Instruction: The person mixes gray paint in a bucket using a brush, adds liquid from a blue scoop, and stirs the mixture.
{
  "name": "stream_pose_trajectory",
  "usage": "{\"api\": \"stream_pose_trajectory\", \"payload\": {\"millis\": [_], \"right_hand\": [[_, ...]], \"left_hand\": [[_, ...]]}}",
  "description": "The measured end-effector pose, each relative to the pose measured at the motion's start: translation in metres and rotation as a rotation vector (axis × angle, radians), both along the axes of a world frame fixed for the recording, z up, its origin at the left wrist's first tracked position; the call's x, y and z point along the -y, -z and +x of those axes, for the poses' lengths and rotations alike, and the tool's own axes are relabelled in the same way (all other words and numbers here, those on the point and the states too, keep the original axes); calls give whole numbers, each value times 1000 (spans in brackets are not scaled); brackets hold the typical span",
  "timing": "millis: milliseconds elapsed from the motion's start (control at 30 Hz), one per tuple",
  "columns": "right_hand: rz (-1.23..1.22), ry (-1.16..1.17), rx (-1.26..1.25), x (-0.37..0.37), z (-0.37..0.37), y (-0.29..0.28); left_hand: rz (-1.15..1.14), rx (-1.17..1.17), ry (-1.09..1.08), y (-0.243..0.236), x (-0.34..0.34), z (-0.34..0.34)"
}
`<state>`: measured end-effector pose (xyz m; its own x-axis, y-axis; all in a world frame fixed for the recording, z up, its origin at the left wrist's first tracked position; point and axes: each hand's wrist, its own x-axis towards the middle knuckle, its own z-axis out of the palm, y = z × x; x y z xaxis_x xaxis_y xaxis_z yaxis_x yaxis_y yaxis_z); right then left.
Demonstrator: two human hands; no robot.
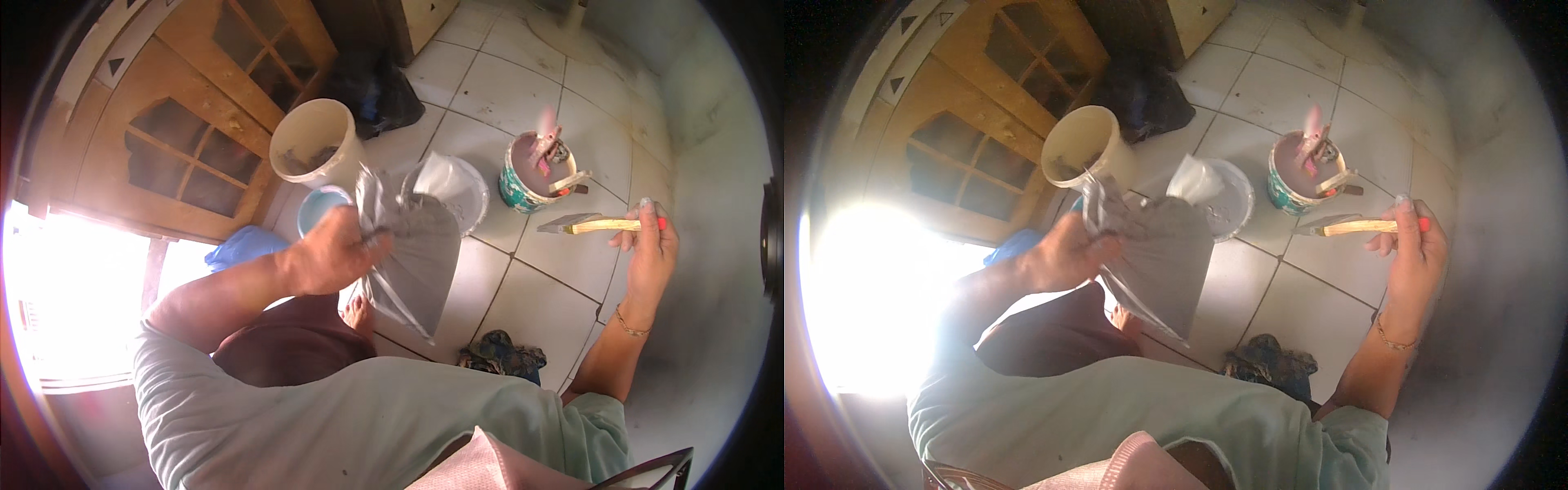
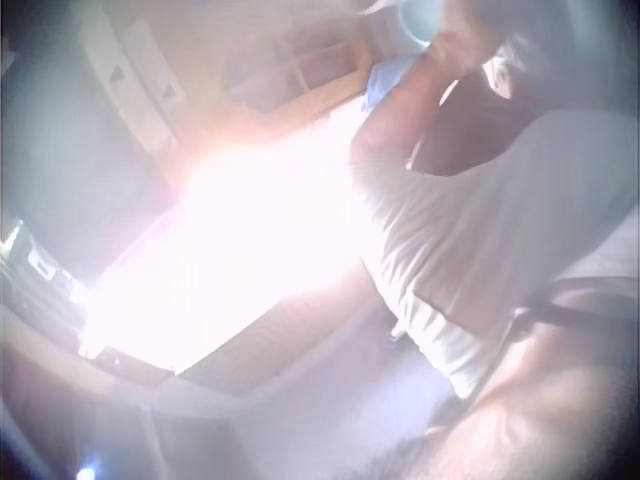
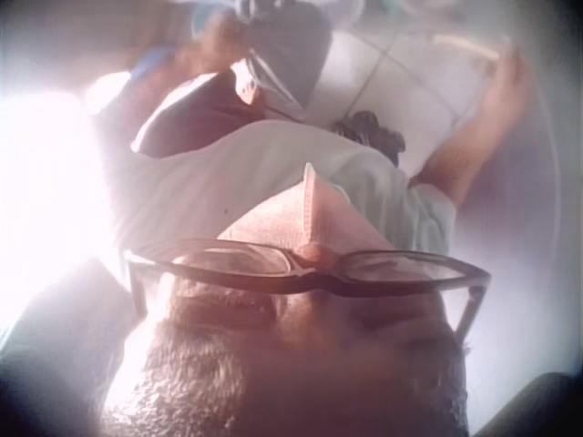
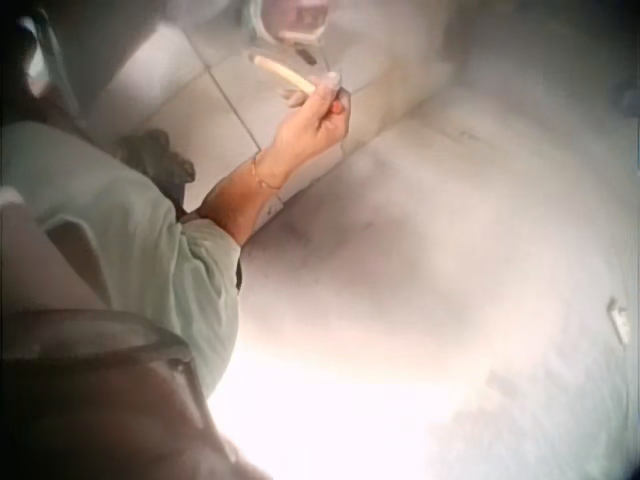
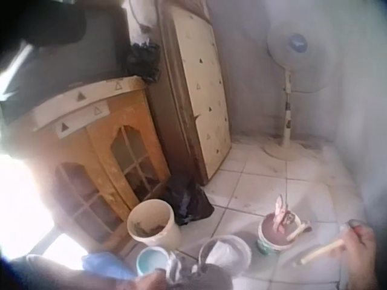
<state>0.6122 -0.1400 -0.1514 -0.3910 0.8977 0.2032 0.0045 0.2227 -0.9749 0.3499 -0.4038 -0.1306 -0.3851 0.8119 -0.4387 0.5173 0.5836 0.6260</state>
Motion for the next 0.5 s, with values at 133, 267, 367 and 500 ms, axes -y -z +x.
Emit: {"api": "stream_pose_trajectory", "payload": {"millis": [133, 267, 367, 500], "right_hand": [[16, -38, -40, 9, -10, -24], [30, -64, -18, 18, -12, -45], [13, -11, -60, 23, -26, -62], [39, -10, -39, 21, -47, -58]], "left_hand": [[234, 16, -362, -90, 7, -13], [410, -112, -481, -143, 15, -51], [539, -221, -490, -155, 15, -105], [527, -430, -615, -138, 7, -211]]}}
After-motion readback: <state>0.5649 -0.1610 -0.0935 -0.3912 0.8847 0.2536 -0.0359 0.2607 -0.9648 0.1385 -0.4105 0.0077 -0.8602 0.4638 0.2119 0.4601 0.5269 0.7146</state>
